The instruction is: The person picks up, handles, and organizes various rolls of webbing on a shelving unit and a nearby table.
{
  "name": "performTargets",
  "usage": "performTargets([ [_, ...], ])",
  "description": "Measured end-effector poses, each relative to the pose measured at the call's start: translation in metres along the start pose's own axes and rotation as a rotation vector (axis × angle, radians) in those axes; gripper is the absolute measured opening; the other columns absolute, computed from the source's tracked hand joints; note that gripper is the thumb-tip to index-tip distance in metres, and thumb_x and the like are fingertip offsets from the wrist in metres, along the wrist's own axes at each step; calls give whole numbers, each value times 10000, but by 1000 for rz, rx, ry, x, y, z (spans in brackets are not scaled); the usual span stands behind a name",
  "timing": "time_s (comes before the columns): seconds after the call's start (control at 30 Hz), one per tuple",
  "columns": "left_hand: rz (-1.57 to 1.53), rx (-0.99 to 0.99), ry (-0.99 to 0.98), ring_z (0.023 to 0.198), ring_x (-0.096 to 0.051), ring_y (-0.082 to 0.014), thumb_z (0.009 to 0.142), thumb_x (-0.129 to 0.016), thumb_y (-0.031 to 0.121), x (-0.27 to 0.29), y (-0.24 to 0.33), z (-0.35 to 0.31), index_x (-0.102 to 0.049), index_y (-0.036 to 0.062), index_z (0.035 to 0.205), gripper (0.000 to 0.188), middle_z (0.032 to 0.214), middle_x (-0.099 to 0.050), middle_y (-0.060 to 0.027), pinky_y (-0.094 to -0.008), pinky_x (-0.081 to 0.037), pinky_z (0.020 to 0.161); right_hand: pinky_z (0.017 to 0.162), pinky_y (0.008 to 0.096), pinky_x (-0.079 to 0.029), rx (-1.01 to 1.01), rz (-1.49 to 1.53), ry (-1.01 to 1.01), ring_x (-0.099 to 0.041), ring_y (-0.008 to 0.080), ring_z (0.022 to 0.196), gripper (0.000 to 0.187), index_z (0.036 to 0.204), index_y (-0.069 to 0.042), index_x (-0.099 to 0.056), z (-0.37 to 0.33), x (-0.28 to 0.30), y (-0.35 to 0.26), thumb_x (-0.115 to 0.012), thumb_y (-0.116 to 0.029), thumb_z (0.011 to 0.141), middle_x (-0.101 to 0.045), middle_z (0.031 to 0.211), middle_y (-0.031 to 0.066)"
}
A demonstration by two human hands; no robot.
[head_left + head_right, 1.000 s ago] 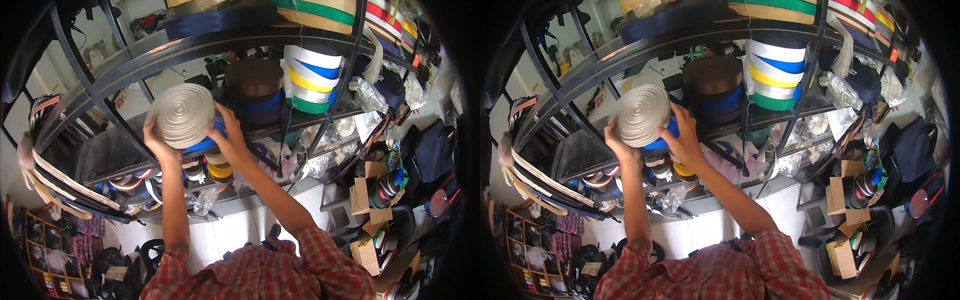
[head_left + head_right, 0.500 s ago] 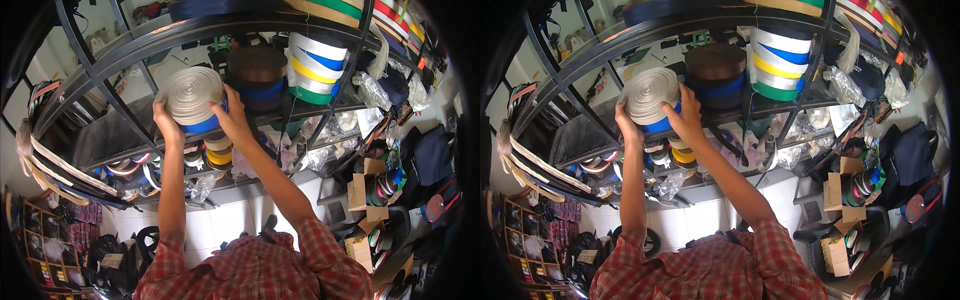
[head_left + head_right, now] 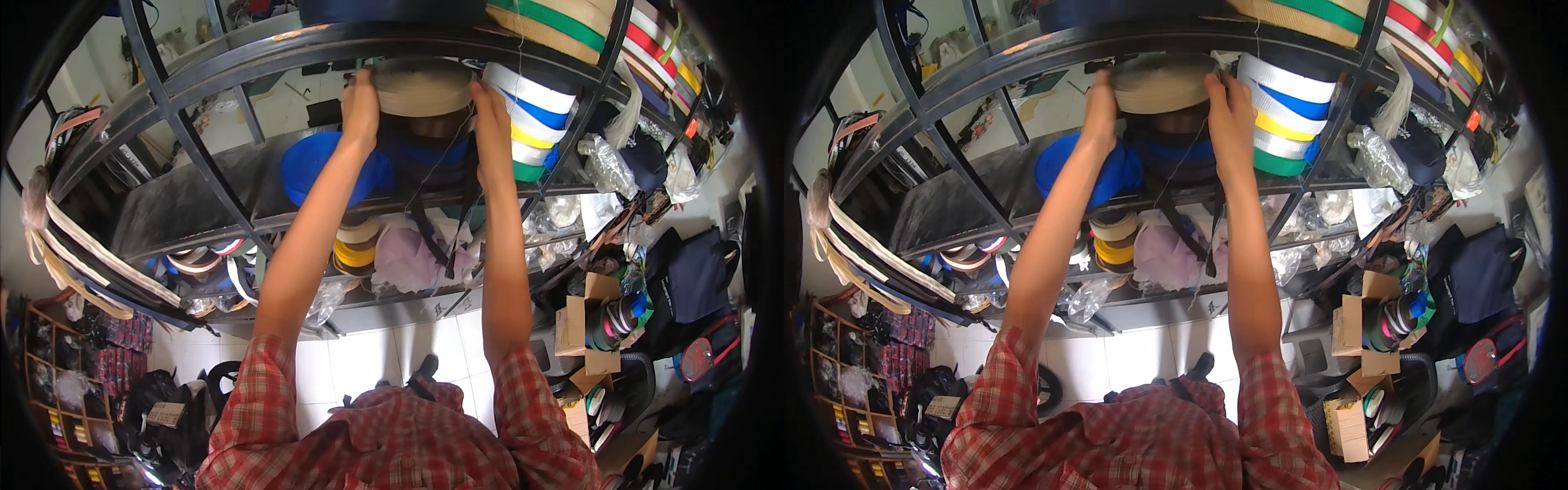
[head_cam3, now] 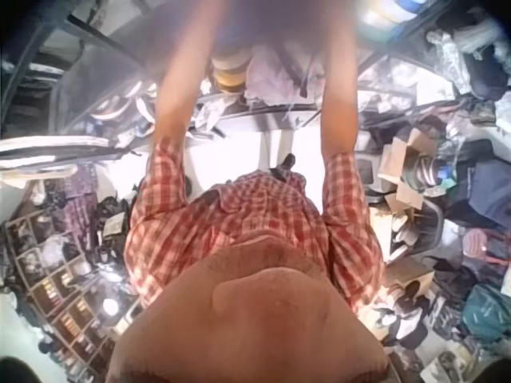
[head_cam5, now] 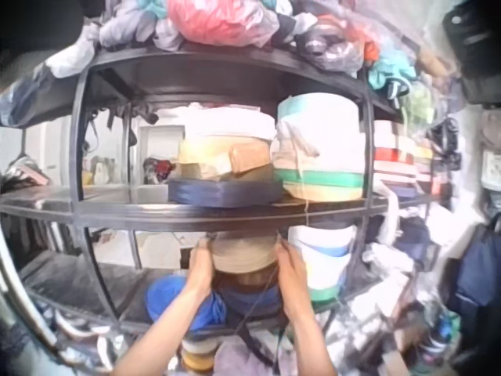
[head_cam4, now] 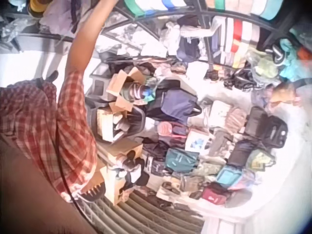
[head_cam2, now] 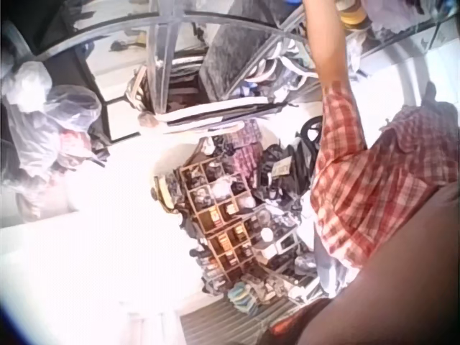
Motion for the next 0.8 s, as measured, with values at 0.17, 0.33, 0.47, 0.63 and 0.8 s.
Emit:
performTargets([
  [0.17, 125, -105, 3, 1169, -497, -389, 897, -373, 445, -6, -23, 14, -516, 0, 1264, 594, 1236, -542, -269, -400, -354, 986, 1016, 380, -332, 85, -70, -16, -460, 351, 1187, 493, 1259, 35, -507, -2, 0, 42, -541, -330, 929, -508, 1255, 209],
  [0.33, -33, -32, 112, 1163, -499, -389, 890, -386, 437, -28, -18, -4, -508, 7, 1253, 575, 1217, -559, -248, -407, -362, 978, 1056, 371, -284, 49, -57, -27, -382, 351, 1268, 511, 1318, 40, -440, -4, 3, 41, -503, -305, 947, -433, 1332, 233],
  [0.47, 39, -60, 200, 1157, -490, -408, 884, -393, 424, -34, -16, -7, -508, 4, 1238, 561, 1197, -561, -261, -417, -354, 978, 1070, 358, -271, 41, 3, -29, -376, 335, 1280, 533, 1344, 54, -406, 0, 2, 43, -484, -308, 960, -434, 1327, 225],
  [0.63, -137, -72, -83, 1233, -439, -336, 914, -386, 430, -22, -24, 6, -458, 11, 1309, 581, 1304, -490, -229, -369, -309, 1032, 1061, 315, -286, -29, -26, -124, -369, 242, 1320, 557, 1415, -29, -378, 2, 12, 44, -481, -339, 964, -387, 1446, 140],
  [0.8, -96, 97, -208, 1288, -368, -274, 943, -382, 402, -6, -18, -9, -424, -3, 1348, 574, 1380, -434, -160, -335, -249, 1077, 880, 298, -447, -191, -19, -188, -484, 191, 1212, 514, 1422, -85, -396, -5, 34, 42, -503, -286, 961, -460, 1401, 108],
])
Point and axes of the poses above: each hand's wrist, its own z-axis towards the middle knuckle, its own x-axis out of the back of the hand, y = z × x, the point moved 1 cm from there along z, towards the middle knuckle
